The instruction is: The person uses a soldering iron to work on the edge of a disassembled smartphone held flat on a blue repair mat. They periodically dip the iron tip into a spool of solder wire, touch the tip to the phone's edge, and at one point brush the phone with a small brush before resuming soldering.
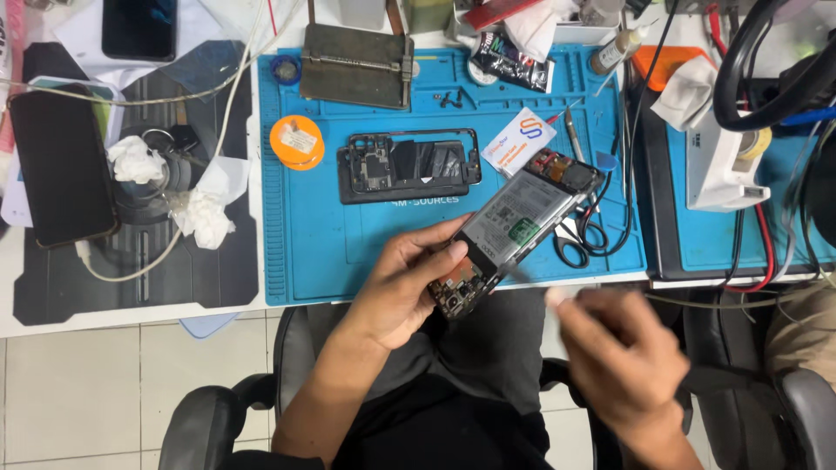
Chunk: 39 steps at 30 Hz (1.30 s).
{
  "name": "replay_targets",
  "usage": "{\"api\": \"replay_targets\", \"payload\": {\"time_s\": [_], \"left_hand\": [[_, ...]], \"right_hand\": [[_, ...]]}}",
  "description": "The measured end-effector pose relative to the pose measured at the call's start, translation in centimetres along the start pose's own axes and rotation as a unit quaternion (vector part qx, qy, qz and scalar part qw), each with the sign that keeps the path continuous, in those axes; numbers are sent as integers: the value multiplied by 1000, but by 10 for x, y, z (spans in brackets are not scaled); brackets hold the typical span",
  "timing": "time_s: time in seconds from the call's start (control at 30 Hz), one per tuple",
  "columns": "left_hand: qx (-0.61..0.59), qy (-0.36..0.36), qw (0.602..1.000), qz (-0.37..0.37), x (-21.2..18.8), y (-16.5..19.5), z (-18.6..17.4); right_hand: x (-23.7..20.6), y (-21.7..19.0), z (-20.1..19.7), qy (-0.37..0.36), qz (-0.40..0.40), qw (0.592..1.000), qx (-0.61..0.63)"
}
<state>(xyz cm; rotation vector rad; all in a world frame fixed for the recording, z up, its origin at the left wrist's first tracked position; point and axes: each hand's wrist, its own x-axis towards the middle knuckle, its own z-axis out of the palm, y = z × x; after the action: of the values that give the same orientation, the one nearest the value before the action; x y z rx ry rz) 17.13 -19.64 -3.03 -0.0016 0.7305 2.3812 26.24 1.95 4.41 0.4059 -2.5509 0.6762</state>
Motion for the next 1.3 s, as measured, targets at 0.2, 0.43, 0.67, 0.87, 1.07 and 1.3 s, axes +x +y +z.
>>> {"api": "replay_targets", "payload": {"time_s": [0.2,0.43,0.67,0.87,1.07,1.3], "left_hand": [[-2,-7,1000,19,-1,-7,-5],[-2,-10,1000,22,-4,-4,-2],[-3,30,1000,-6,-2,-2,-1],[-6,18,1000,-5,-2,-6,-7],[-31,-30,999,11,-5,-6,-6],[-27,24,999,-38,-9,-5,2]], "right_hand": [[1,2,-5,58,62,994,62],[-1,-1,-3,-13,46,997,68],[8,1,-8,-18,-1,1000,-5],[13,-3,-14,72,79,994,10],[8,-10,-14,51,96,993,38],[8,-20,-25,-92,51,993,52]]}}
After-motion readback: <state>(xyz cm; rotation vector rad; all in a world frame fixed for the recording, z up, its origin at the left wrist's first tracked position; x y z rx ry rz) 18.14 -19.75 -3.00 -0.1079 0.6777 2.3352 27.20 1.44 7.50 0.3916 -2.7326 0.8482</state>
